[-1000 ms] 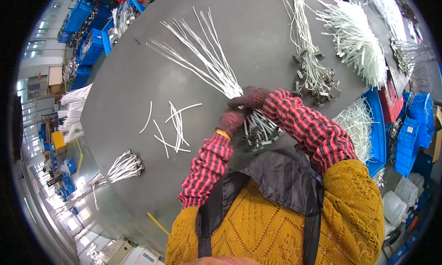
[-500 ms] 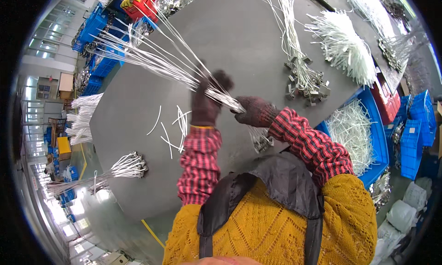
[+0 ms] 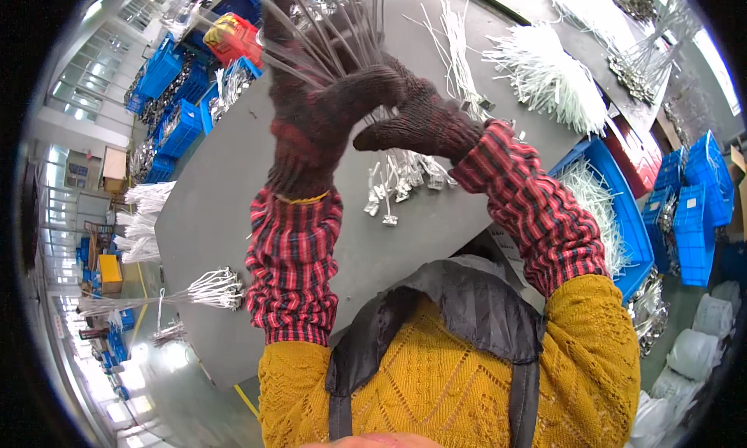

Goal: Bundling and organizing electrical wire components at a manual assembly station.

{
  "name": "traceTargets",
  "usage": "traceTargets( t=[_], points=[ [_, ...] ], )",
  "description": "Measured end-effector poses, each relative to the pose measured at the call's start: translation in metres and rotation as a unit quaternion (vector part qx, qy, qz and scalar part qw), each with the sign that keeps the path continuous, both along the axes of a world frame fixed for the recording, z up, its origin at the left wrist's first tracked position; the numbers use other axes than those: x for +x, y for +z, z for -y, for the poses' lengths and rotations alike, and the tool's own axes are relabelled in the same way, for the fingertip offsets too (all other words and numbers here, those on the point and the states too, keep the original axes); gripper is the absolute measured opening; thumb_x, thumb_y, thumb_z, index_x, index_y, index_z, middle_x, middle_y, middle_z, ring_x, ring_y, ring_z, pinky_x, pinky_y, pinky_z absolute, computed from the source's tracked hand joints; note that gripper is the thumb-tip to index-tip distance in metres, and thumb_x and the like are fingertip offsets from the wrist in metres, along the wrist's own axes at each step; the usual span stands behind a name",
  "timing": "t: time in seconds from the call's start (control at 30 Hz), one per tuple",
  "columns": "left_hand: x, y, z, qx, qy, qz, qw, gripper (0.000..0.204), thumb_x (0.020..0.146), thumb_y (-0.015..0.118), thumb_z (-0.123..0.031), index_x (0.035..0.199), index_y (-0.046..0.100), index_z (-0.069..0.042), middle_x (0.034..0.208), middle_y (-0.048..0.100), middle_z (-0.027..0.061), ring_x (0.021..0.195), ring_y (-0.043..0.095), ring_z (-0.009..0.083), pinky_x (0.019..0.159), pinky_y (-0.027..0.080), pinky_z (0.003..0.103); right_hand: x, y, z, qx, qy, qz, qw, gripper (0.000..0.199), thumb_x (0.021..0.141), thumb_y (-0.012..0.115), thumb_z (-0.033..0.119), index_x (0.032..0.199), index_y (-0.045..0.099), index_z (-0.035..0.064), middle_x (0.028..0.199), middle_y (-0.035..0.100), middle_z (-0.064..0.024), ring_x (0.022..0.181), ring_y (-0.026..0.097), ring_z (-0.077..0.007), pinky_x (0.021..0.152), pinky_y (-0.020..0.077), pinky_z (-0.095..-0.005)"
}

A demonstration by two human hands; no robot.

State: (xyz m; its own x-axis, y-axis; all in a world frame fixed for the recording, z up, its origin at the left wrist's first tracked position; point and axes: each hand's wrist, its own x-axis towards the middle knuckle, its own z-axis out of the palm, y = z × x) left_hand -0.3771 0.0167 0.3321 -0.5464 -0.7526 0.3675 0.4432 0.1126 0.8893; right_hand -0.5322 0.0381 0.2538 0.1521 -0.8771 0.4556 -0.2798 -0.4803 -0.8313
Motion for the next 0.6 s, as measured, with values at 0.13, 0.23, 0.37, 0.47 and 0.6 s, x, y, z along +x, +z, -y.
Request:
traceTargets(
  t=[0.13, 0.23, 0.37, 0.47, 0.6],
  points=[
    [-0.014, -0.004, -0.004, -0.236, 0.271, 0.183, 0.915, 0.050, 0.087, 0.077, -0.011, 0.130, 0.055, 0.001, 0.093, 0.071, 0.0068, 0.084, 0.071, 0.0197, 0.073, 0.060, 0.031, 0.042, 0.009, 0.019, 0.017, 0.048, 0.152, 0.987, 0.068, 0.073, 0.088, 0.030, 0.129, 0.059, 0.0020, 0.123, 0.065, -0.0144, 0.120, 0.059, -0.0268, 0.108, 0.0443, -0.0400],
    [-0.002, 0.051, -0.010, -0.184, 0.213, 0.035, 0.959, 0.036, 0.086, 0.077, -0.013, 0.116, 0.063, 0.001, 0.092, 0.072, 0.0086, 0.082, 0.071, 0.0189, 0.077, 0.060, 0.033, 0.056, 0.041, 0.022, 0.066, 0.001, 0.194, 0.979, 0.067, 0.075, 0.087, 0.028, 0.130, 0.058, 0.0023, 0.121, 0.066, -0.0150, 0.119, 0.060, -0.0265, 0.106, 0.0459, -0.0398],
    [0.025, 0.044, -0.005, -0.143, 0.220, 0.024, 0.965, 0.032, 0.084, 0.078, -0.012, 0.110, 0.065, 0.001, 0.086, 0.072, 0.0089, 0.075, 0.070, 0.0167, 0.068, 0.058, 0.030, 0.066, 0.032, 0.035, -0.137, 0.015, 0.070, 0.988, 0.062, 0.080, 0.082, 0.029, 0.130, 0.057, 0.0021, 0.119, 0.066, -0.0181, 0.111, 0.064, -0.0258, 0.098, 0.0508, -0.0415],
    [0.014, 0.034, -0.018, -0.113, 0.261, 0.151, 0.947, 0.019, 0.087, 0.074, -0.005, 0.104, 0.067, 0.000, 0.074, 0.067, 0.0040, 0.058, 0.062, 0.0120, 0.053, 0.051, 0.026, 0.088, -0.007, 0.056, -0.309, -0.041, -0.021, 0.950, 0.062, 0.081, 0.080, 0.032, 0.131, 0.056, 0.0035, 0.118, 0.068, -0.0176, 0.103, 0.067, -0.0257, 0.091, 0.0529, -0.0449],
    [0.039, 0.045, 0.000, -0.322, 0.373, 0.120, 0.862, 0.014, 0.091, 0.071, -0.010, 0.101, 0.069, -0.001, 0.076, 0.066, 0.0034, 0.061, 0.060, 0.0127, 0.056, 0.049, 0.027, 0.097, 0.030, 0.040, 0.078, 0.004, 0.086, 0.993, 0.069, 0.075, 0.083, 0.040, 0.131, 0.058, 0.0085, 0.113, 0.070, -0.0122, 0.098, 0.068, -0.0241, 0.085, 0.0535, -0.0439]
  ],
)
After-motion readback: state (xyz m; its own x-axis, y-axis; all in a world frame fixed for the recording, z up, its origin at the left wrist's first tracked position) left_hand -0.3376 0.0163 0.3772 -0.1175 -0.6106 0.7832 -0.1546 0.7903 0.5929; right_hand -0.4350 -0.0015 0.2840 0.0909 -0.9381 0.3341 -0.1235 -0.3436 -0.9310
